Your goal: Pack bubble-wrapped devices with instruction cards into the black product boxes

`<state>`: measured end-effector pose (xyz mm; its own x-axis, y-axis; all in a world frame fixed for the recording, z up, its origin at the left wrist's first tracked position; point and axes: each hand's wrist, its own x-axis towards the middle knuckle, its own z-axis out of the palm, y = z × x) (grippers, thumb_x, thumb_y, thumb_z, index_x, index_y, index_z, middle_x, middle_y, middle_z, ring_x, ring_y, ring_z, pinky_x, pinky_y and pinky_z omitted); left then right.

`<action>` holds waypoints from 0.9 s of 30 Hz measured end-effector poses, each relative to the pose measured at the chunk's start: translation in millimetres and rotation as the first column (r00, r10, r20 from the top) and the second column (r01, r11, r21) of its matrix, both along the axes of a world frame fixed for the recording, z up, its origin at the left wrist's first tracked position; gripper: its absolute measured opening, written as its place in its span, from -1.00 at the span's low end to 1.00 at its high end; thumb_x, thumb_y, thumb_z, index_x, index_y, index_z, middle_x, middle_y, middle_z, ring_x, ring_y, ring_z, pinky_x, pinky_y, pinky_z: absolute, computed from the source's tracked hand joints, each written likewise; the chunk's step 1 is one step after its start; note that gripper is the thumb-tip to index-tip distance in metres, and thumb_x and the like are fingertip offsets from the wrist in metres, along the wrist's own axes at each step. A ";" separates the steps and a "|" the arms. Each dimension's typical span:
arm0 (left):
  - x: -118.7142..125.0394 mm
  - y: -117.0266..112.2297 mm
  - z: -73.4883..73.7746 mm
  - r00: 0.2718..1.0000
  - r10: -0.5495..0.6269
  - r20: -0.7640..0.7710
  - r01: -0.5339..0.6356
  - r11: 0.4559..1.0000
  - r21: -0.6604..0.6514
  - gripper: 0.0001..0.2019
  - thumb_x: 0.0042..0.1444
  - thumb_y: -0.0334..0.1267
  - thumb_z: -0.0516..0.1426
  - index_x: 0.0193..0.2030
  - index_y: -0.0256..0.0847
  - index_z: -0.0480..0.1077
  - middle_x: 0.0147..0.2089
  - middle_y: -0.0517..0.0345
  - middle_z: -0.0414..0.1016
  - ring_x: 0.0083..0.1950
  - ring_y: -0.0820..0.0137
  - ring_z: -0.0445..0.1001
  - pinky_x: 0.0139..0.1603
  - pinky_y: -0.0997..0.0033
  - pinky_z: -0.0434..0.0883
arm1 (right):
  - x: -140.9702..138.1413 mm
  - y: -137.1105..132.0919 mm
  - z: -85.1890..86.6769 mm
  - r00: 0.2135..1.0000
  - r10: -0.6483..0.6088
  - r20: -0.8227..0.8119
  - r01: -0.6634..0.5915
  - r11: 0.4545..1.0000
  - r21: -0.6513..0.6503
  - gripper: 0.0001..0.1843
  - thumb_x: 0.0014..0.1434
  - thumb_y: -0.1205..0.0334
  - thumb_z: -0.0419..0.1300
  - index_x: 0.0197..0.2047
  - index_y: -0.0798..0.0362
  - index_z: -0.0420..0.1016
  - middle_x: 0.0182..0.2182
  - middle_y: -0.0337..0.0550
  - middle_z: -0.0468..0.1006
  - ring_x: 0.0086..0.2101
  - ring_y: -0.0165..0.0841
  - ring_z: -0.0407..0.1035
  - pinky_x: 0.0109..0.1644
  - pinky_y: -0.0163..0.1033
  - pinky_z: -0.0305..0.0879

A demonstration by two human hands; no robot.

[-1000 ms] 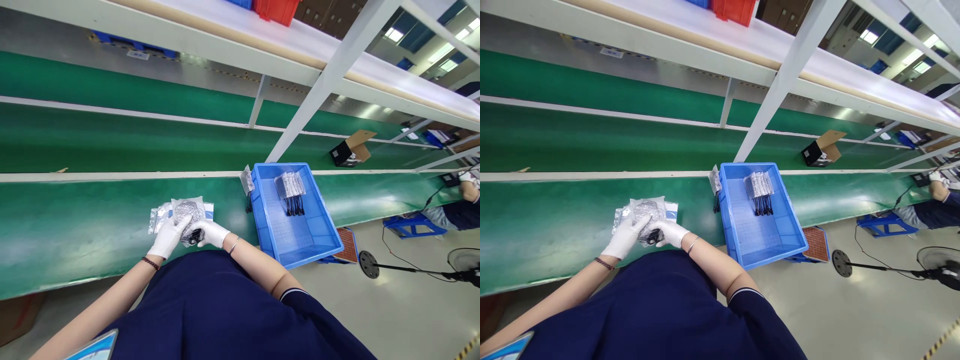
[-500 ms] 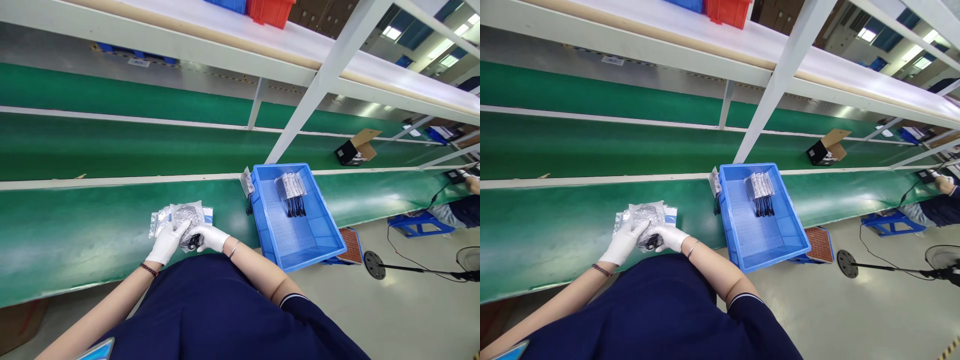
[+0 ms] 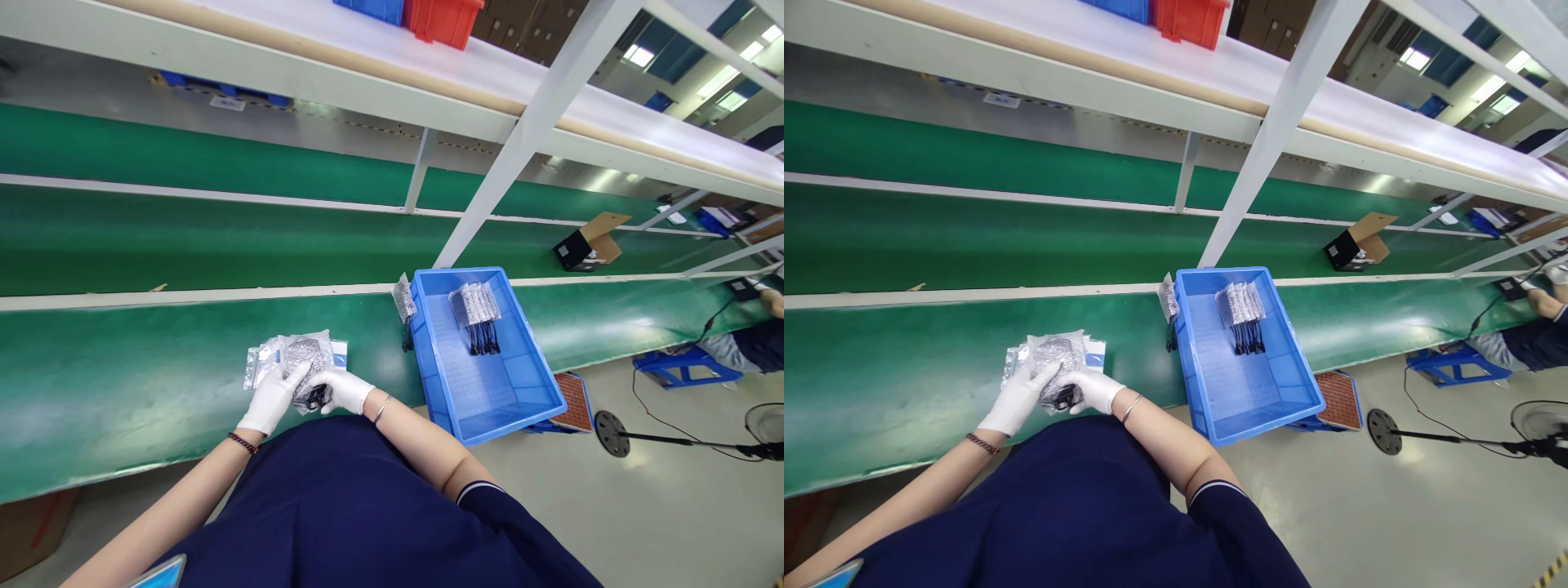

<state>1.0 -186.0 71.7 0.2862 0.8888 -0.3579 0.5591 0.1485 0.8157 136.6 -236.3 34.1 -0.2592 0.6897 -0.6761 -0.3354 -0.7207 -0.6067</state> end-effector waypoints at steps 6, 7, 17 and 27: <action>-2.2 -1.9 -0.2 1.000 -0.006 -0.004 0.006 1.000 -0.013 -0.39 0.00 0.15 0.08 0.04 -0.30 0.42 0.10 -0.11 0.53 0.18 0.07 0.43 0.26 0.13 0.32 | -1.6 -0.3 -3.3 1.000 0.001 0.010 0.000 1.000 -0.025 -0.91 0.00 0.26 0.20 -0.36 0.06 0.42 -0.45 -0.20 0.46 -0.50 -0.39 0.35 -0.49 -0.33 0.34; -2.8 -2.2 -0.9 1.000 -0.009 0.003 0.009 1.000 -0.009 -0.39 0.01 0.15 0.08 0.04 -0.30 0.41 0.10 -0.11 0.52 0.17 0.07 0.44 0.26 0.12 0.31 | -2.0 -0.6 -3.0 1.000 0.002 0.011 -0.001 1.000 -0.029 -0.91 0.00 0.26 0.20 -0.37 0.06 0.43 -0.45 -0.19 0.47 -0.50 -0.39 0.36 -0.47 -0.31 0.35; -3.0 -0.7 -9.8 1.000 -0.020 0.009 0.020 1.000 -0.003 -0.44 0.05 0.10 0.10 0.03 -0.32 0.41 0.08 -0.12 0.53 0.18 0.02 0.43 0.28 0.08 0.30 | -0.2 -2.6 -5.3 0.997 -0.065 0.031 0.067 0.996 -0.063 -0.92 -0.07 0.29 0.23 -0.42 0.08 0.44 -0.51 -0.23 0.44 -0.52 -0.40 0.30 -0.51 -0.34 0.32; -4.2 -10.6 -8.7 0.962 0.029 0.271 -0.024 1.000 -0.021 -0.56 0.06 -0.02 0.15 -0.01 -0.26 0.49 0.03 -0.08 0.57 0.08 0.14 0.51 0.18 0.21 0.40 | 2.9 -12.8 2.4 0.991 0.049 -0.126 -0.042 0.997 0.059 -0.49 -0.25 -0.13 0.17 -0.24 -0.02 0.46 -0.19 0.01 0.55 -0.26 -0.20 0.45 -0.38 -0.20 0.36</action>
